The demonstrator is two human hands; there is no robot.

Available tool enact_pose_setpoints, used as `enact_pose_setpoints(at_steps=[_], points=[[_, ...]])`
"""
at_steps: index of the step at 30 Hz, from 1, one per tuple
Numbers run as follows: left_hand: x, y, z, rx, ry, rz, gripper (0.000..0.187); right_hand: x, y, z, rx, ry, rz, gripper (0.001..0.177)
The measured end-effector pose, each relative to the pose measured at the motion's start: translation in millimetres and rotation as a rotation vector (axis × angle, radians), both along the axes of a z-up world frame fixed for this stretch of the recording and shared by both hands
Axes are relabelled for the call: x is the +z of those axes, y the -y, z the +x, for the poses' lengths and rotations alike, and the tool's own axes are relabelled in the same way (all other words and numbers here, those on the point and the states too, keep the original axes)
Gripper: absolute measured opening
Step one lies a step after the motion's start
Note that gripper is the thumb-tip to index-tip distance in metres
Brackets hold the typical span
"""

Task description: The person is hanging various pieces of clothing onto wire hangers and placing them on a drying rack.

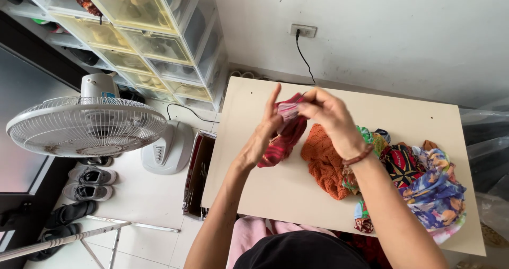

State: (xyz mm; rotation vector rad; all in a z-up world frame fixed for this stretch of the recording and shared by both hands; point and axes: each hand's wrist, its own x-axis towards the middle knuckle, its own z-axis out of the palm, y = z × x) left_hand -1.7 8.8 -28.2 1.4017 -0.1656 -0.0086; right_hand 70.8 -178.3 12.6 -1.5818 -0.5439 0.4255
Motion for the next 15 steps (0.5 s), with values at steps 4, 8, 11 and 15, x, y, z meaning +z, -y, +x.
enact_pose_setpoints(at_steps=[4, 8, 11, 15], points=[[-65, -6, -5, -0.031, -0.067, 0.159, 0.085, 32, 12, 11, 0.014, -0.067, 0.246, 0.018], [-109, -26, -18, 0.038, 0.061, 0.819, 0.089, 42, 45, 31, -0.153, -0.086, 0.458, 0.016], [-93, -42, -29, 0.219, 0.155, 1.113, 0.091, 18, 66, 45, -0.254, -0.027, 0.394, 0.012], [-56, -56, -42, 0.324, 0.251, 1.14, 0.038, -27, 71, 59, -0.475, 0.063, 0.205, 0.013]])
